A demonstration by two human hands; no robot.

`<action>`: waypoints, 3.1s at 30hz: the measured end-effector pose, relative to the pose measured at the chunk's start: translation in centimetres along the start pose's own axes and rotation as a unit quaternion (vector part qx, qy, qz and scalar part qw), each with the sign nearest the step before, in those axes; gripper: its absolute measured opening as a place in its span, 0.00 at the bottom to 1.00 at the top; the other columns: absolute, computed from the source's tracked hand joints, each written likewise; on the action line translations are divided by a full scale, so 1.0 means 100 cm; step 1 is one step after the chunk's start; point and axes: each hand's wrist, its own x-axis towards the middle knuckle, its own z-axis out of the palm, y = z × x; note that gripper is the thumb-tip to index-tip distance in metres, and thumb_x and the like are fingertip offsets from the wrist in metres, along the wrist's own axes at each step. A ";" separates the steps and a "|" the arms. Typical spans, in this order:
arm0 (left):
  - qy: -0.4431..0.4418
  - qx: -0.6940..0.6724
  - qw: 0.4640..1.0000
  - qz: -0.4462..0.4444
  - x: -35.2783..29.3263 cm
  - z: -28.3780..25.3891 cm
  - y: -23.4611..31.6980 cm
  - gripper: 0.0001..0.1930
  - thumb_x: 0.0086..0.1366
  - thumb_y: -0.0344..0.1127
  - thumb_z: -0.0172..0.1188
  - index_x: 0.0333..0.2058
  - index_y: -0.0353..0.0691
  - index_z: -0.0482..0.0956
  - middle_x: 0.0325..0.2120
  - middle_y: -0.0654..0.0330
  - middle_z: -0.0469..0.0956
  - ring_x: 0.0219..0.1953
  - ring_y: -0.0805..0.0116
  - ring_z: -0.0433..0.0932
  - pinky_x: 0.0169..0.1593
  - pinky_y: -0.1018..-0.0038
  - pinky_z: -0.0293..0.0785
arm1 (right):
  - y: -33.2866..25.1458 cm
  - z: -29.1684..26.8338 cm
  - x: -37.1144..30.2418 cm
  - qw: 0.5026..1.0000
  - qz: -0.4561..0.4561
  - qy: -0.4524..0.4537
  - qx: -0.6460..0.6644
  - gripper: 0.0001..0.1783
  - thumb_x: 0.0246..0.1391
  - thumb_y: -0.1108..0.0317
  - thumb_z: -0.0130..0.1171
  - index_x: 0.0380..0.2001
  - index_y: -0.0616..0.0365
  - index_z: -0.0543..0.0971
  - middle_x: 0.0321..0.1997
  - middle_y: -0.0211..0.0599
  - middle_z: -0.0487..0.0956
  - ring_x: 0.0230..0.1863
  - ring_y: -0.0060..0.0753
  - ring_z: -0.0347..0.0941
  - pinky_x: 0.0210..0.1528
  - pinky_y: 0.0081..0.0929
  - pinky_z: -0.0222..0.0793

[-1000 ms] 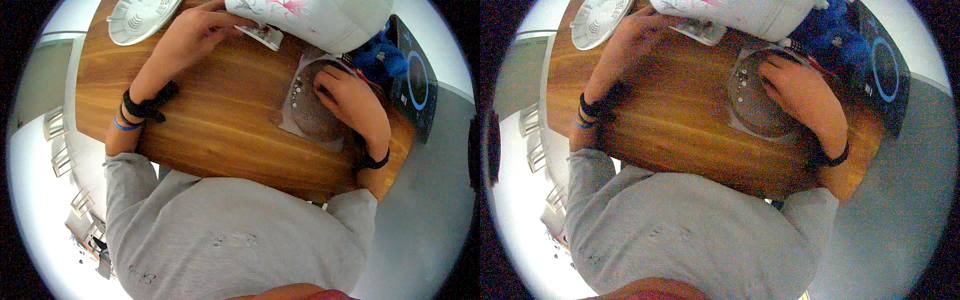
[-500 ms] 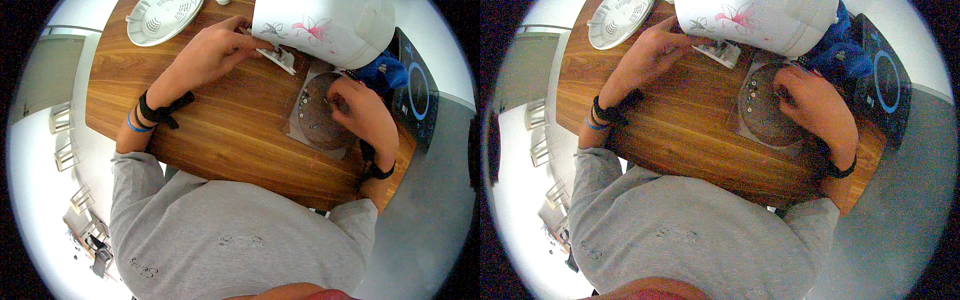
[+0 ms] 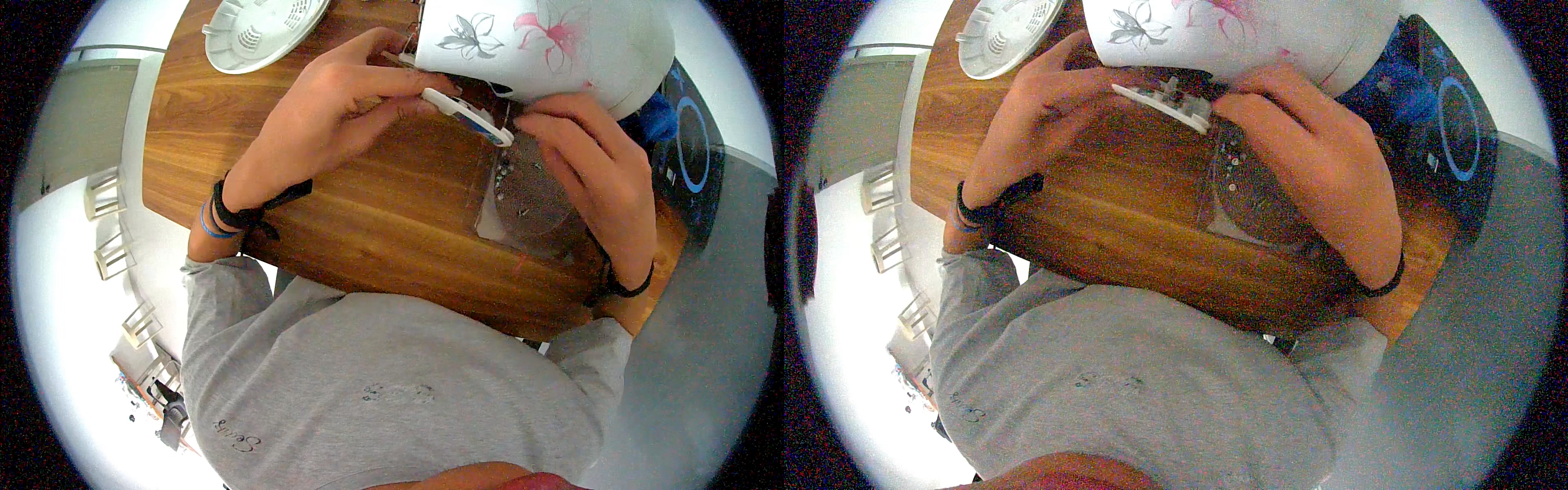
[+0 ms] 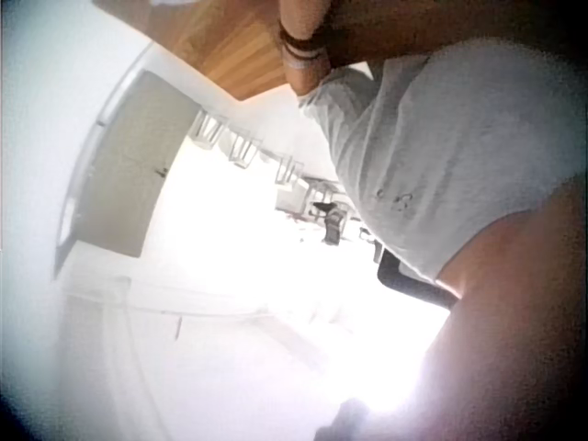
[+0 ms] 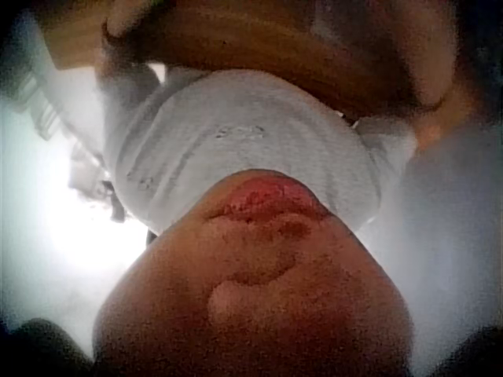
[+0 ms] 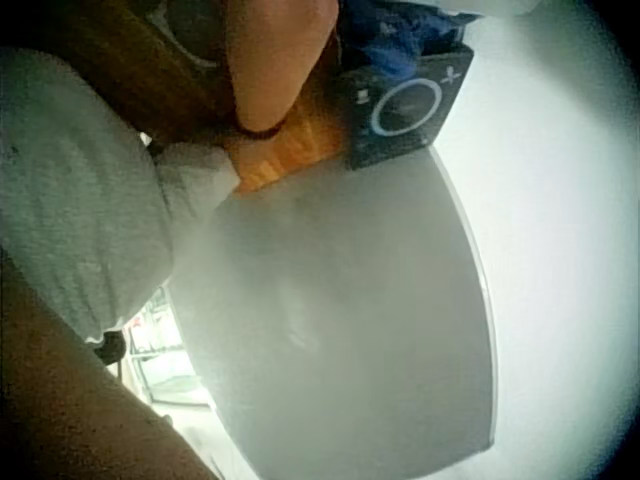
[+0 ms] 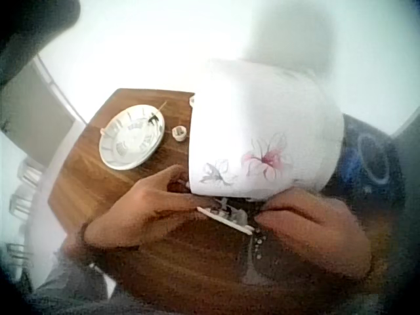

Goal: The person assembles a white rice cooker by inserting a rectangular white component into the cooker's interior and securing it with screws. They repeatedly pick up screws from a plastic bag, align the component, and tighten the screws by hand.

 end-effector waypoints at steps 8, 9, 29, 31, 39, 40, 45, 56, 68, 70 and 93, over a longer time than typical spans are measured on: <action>0.011 -0.019 1.000 0.012 0.002 0.003 -0.004 0.17 0.63 0.25 0.70 0.50 0.47 0.90 0.49 0.47 0.80 0.48 0.50 0.83 0.49 0.63 0.80 | 0.011 0.013 0.018 0.995 -0.084 0.010 -0.053 0.16 0.51 0.81 0.67 0.46 0.63 0.86 0.44 0.41 0.85 0.41 0.41 0.86 0.40 0.31 0.82; 0.011 -0.020 1.000 0.013 0.002 0.003 -0.004 0.17 0.63 0.25 0.70 0.50 0.47 0.90 0.48 0.48 0.80 0.47 0.51 0.83 0.49 0.63 0.80 | 0.010 0.014 0.019 0.995 -0.083 0.005 -0.059 0.16 0.51 0.81 0.67 0.45 0.64 0.86 0.44 0.41 0.85 0.41 0.41 0.86 0.40 0.31 0.83; -0.002 -0.046 0.999 0.003 -0.005 0.008 -0.010 0.17 0.61 0.24 0.69 0.48 0.50 0.90 0.53 0.47 0.78 0.44 0.52 0.85 0.48 0.63 0.84 | 0.018 0.023 0.028 0.954 -0.242 -0.034 -0.173 0.21 0.43 0.73 0.64 0.44 0.70 0.87 0.47 0.51 0.87 0.39 0.38 0.87 0.40 0.30 0.84; -0.009 -0.083 0.996 0.003 -0.005 0.008 -0.013 0.14 0.62 0.26 0.70 0.48 0.43 0.90 0.53 0.44 0.78 0.46 0.50 0.85 0.49 0.63 0.85 | 0.017 0.023 0.029 0.955 -0.238 -0.039 -0.174 0.21 0.43 0.73 0.64 0.43 0.70 0.87 0.47 0.51 0.87 0.40 0.39 0.88 0.41 0.31 0.84; -0.055 -0.122 0.991 0.005 -0.001 0.000 -0.016 0.14 0.66 0.30 0.69 0.49 0.33 0.89 0.51 0.39 0.78 0.50 0.51 0.84 0.51 0.63 0.85 | 0.010 0.031 0.026 0.959 -0.218 -0.047 -0.177 0.15 0.42 0.74 0.67 0.36 0.66 0.84 0.46 0.52 0.88 0.40 0.44 0.88 0.42 0.35 0.84; -0.049 -0.114 0.992 0.002 -0.001 -0.001 -0.014 0.14 0.66 0.30 0.69 0.49 0.34 0.89 0.51 0.39 0.78 0.50 0.51 0.84 0.51 0.63 0.85 | 0.013 0.029 0.029 0.960 -0.219 -0.042 -0.167 0.14 0.42 0.74 0.68 0.35 0.66 0.83 0.46 0.52 0.88 0.40 0.44 0.88 0.42 0.36 0.84; -0.015 -0.123 0.992 0.013 -0.001 0.001 -0.013 0.14 0.66 0.31 0.69 0.49 0.35 0.89 0.51 0.39 0.78 0.49 0.49 0.84 0.52 0.62 0.85 | 0.018 0.033 0.030 0.966 -0.221 -0.024 -0.134 0.13 0.42 0.74 0.70 0.33 0.64 0.80 0.46 0.54 0.88 0.40 0.47 0.89 0.43 0.39 0.84; -0.018 -0.147 0.988 0.045 -0.006 0.012 -0.028 0.13 0.67 0.33 0.69 0.49 0.37 0.89 0.51 0.37 0.76 0.50 0.48 0.83 0.50 0.62 0.85 | 0.019 0.030 0.030 0.970 -0.215 -0.037 -0.112 0.16 0.45 0.73 0.69 0.39 0.62 0.77 0.47 0.54 0.88 0.42 0.51 0.89 0.46 0.43 0.84; -0.049 -0.118 0.991 0.028 0.001 0.009 -0.025 0.13 0.66 0.34 0.70 0.48 0.34 0.88 0.51 0.38 0.76 0.49 0.50 0.85 0.49 0.63 0.87 | 0.020 0.033 0.033 0.971 -0.204 -0.046 -0.113 0.15 0.53 0.75 0.67 0.43 0.63 0.77 0.47 0.52 0.88 0.43 0.50 0.88 0.46 0.45 0.85; -0.051 -0.134 0.990 0.013 0.001 0.010 -0.026 0.14 0.66 0.33 0.71 0.49 0.35 0.88 0.52 0.37 0.75 0.49 0.48 0.85 0.49 0.62 0.88 | 0.019 0.033 0.031 0.973 -0.198 -0.045 -0.108 0.14 0.53 0.75 0.67 0.43 0.63 0.77 0.47 0.52 0.88 0.43 0.50 0.88 0.46 0.44 0.85; -0.072 -0.020 0.993 -0.092 0.006 0.007 0.003 0.16 0.63 0.36 0.72 0.49 0.40 0.86 0.58 0.36 0.70 0.49 0.42 0.84 0.51 0.59 0.87 | 0.009 0.029 0.039 0.971 -0.182 -0.058 -0.143 0.12 0.52 0.74 0.67 0.39 0.62 0.78 0.47 0.51 0.88 0.44 0.48 0.89 0.49 0.42 0.83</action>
